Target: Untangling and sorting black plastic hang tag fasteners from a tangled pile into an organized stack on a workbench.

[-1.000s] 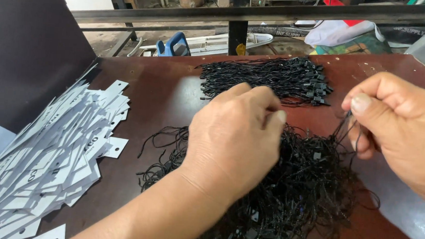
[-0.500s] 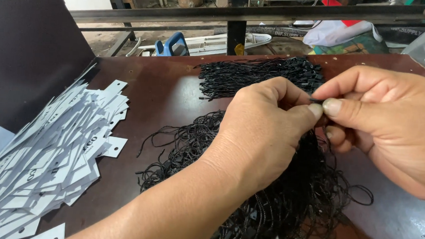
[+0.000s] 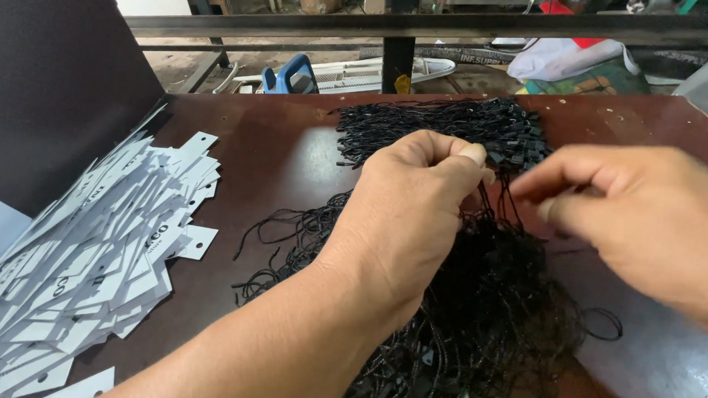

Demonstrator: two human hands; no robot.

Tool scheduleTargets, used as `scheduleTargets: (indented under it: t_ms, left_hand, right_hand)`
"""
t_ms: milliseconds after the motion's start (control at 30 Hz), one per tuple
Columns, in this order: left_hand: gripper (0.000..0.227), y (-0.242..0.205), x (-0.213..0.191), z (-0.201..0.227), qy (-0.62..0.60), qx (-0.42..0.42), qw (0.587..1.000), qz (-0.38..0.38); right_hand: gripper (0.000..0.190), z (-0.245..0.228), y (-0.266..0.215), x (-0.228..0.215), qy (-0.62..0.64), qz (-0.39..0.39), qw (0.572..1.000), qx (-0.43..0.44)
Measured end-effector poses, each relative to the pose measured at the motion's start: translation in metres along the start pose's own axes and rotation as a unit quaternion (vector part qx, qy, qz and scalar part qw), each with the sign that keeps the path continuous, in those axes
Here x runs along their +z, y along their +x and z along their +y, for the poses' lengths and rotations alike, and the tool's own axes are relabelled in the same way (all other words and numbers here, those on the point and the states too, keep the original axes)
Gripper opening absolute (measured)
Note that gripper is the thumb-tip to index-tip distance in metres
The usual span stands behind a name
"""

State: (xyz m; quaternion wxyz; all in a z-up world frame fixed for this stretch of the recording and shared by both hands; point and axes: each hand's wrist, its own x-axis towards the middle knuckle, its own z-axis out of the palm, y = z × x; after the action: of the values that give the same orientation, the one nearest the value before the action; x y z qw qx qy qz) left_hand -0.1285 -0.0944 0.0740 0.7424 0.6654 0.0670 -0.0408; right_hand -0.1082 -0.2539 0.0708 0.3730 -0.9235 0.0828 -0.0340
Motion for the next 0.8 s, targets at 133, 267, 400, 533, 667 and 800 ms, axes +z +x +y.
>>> scheduleTargets:
  t_ms: [133, 267, 400, 533, 667, 800]
  left_hand:
    - [0.021, -0.004, 0.000, 0.004, -0.006, -0.021, 1.000, -0.007]
    - [0.020, -0.005, 0.000, 0.004, -0.013, -0.018, 1.000, -0.006]
    - [0.017, -0.004, -0.002, 0.001, -0.012, -0.023, 0.999, -0.026]
    - [0.016, -0.011, -0.002, 0.016, 0.151, -0.070, 0.986, 0.016]
    - [0.017, -0.011, -0.005, 0.016, 0.350, -0.053, 0.935, -0.004]
    - [0.072, -0.015, 0.001, 0.024, 0.285, 0.044, 0.957, 0.015]
  right_hand:
    - [0.014, 0.007, 0.005, 0.000, 0.121, 0.069, 0.965, -0.222]
    - [0.008, -0.013, -0.012, 0.007, 0.165, 0.029, 0.967, -0.191]
    - [0.008, -0.008, -0.005, 0.007, 0.181, 0.006, 0.974, -0.133]
    - [0.005, 0.009, 0.011, 0.000, 0.176, 0.031, 0.971, -0.162]
    - [0.008, 0.016, 0.026, -0.013, 0.231, 0.021, 0.959, -0.162]
    - [0.008, 0.001, 0.019, -0.015, 0.228, -0.002, 0.954, -0.194]
